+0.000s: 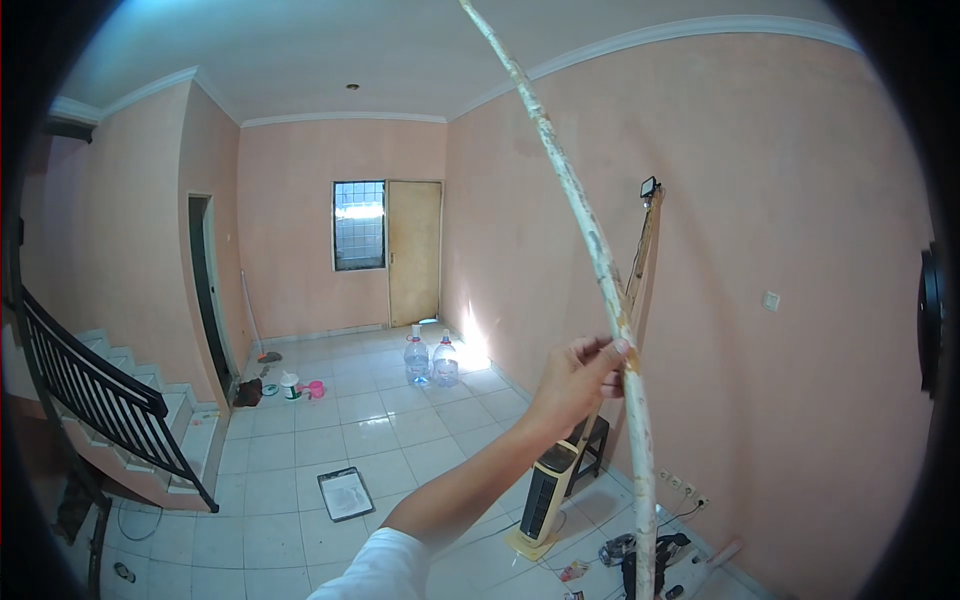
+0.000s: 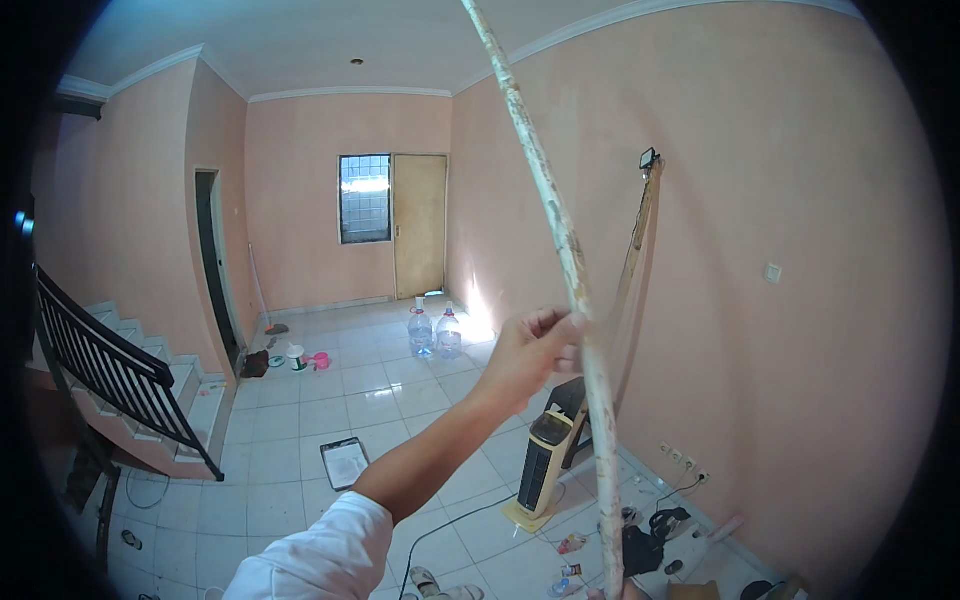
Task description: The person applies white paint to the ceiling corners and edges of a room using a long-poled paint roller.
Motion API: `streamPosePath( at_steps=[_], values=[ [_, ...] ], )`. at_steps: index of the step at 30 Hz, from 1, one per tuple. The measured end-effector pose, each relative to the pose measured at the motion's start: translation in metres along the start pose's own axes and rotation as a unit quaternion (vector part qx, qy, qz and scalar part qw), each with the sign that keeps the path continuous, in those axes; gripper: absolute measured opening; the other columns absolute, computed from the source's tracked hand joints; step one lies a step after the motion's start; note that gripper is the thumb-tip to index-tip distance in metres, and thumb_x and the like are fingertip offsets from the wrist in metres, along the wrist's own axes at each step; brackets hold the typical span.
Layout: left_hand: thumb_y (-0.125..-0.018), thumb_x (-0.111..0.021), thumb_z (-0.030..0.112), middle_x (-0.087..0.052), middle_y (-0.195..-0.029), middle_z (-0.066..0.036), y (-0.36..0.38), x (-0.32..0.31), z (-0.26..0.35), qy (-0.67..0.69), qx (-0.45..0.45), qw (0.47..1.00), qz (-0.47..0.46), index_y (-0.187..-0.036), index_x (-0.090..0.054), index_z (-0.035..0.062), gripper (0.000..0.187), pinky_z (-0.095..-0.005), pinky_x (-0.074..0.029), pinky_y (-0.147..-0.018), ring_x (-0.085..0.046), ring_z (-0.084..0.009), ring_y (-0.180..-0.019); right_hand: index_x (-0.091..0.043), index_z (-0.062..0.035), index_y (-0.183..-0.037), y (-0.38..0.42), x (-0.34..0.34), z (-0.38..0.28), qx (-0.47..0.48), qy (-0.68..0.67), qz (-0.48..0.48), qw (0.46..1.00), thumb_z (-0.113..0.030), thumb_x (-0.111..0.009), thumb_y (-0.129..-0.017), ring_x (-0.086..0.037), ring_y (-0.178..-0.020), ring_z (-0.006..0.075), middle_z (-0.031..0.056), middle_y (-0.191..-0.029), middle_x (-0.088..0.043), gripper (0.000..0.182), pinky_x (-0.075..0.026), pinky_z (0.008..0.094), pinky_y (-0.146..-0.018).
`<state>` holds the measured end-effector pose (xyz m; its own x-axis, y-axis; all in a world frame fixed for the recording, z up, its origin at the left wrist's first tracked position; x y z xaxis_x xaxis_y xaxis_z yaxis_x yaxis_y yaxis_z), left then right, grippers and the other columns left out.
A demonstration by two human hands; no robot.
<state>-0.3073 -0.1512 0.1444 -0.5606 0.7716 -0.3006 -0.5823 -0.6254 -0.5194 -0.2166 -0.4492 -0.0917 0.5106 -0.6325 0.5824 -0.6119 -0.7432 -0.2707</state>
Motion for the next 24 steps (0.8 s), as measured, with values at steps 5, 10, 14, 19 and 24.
streamPosePath(
  at_steps=[5, 10, 14, 19, 24],
  values=[
    [-0.093, -0.065, 0.018, -0.065, -0.086, -0.007, -0.035, 0.072, 0.011, -0.014, -0.030, 0.997, 0.070, -0.105, -0.063, -0.0064, 0.027, -0.0250, -0.057, -0.064, -0.064, -0.0109, -0.070, -0.057, 0.0043, -0.095, -0.054, -0.062, -0.036, 0.046, -0.047, 0.003, 0.998, -0.009, -0.064, -0.085, -0.062, -0.071, 0.0399, 0.0206, -0.073, -0.062, 0.018, -0.048, 0.0434, -0.063],
    [-0.092, -0.066, 0.018, -0.063, -0.087, -0.004, -0.090, 0.169, 0.034, -0.072, -0.046, 0.991, 0.102, -0.105, -0.064, -0.0052, 0.027, -0.0282, -0.055, -0.076, -0.062, -0.0116, -0.076, -0.058, 0.0016, -0.087, -0.127, -0.147, -0.086, 0.156, -0.038, 0.118, 0.980, -0.014, -0.073, -0.080, -0.061, -0.055, 0.0356, 0.0163, -0.063, -0.060, 0.023, -0.045, 0.0405, -0.051],
    [-0.095, -0.061, 0.015, -0.059, -0.094, -0.005, -0.142, 0.248, 0.037, -0.043, -0.046, 0.988, 0.142, -0.116, -0.057, -0.0075, 0.031, -0.0284, -0.054, -0.080, -0.061, -0.0128, -0.085, -0.058, 0.0008, -0.092, -0.201, -0.213, -0.137, 0.114, -0.046, 0.101, 0.987, -0.020, -0.072, -0.081, -0.063, -0.077, 0.0447, 0.0242, -0.076, -0.063, 0.027, -0.048, 0.0498, -0.068],
    [-0.098, -0.054, 0.014, -0.063, -0.104, -0.011, -0.162, 0.327, 0.022, -0.048, -0.045, 0.987, 0.146, -0.133, -0.044, -0.0102, 0.044, -0.0327, -0.052, -0.090, -0.063, -0.0191, -0.098, -0.059, 0.0019, -0.097, -0.299, -0.273, -0.241, 0.142, 0.017, 0.093, 0.985, -0.024, -0.069, -0.082, -0.063, -0.086, 0.0462, 0.0274, -0.087, -0.065, 0.032, -0.049, 0.0524, -0.075],
    [-0.097, -0.053, 0.011, -0.058, -0.088, -0.004, -0.197, 0.393, 0.039, 0.051, -0.069, 0.981, 0.174, -0.130, -0.049, -0.0075, 0.038, -0.0270, -0.047, -0.069, -0.054, -0.0118, -0.074, -0.063, 0.0016, -0.093, -0.375, -0.323, -0.335, 0.131, 0.011, 0.110, 0.985, -0.025, -0.070, -0.079, -0.064, -0.087, 0.0442, 0.0259, -0.087, -0.066, 0.031, -0.049, 0.0494, -0.076]
  ],
)
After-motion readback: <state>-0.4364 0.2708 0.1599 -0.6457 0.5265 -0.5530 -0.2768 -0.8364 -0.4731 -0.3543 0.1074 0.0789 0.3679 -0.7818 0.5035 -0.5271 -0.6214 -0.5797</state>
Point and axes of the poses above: each hand's wrist, its own y-axis away from the middle knuckle, its own x-axis out of the back of the hand, z = x × y, the point moved 4 cm from there along -y, towards the middle knuckle
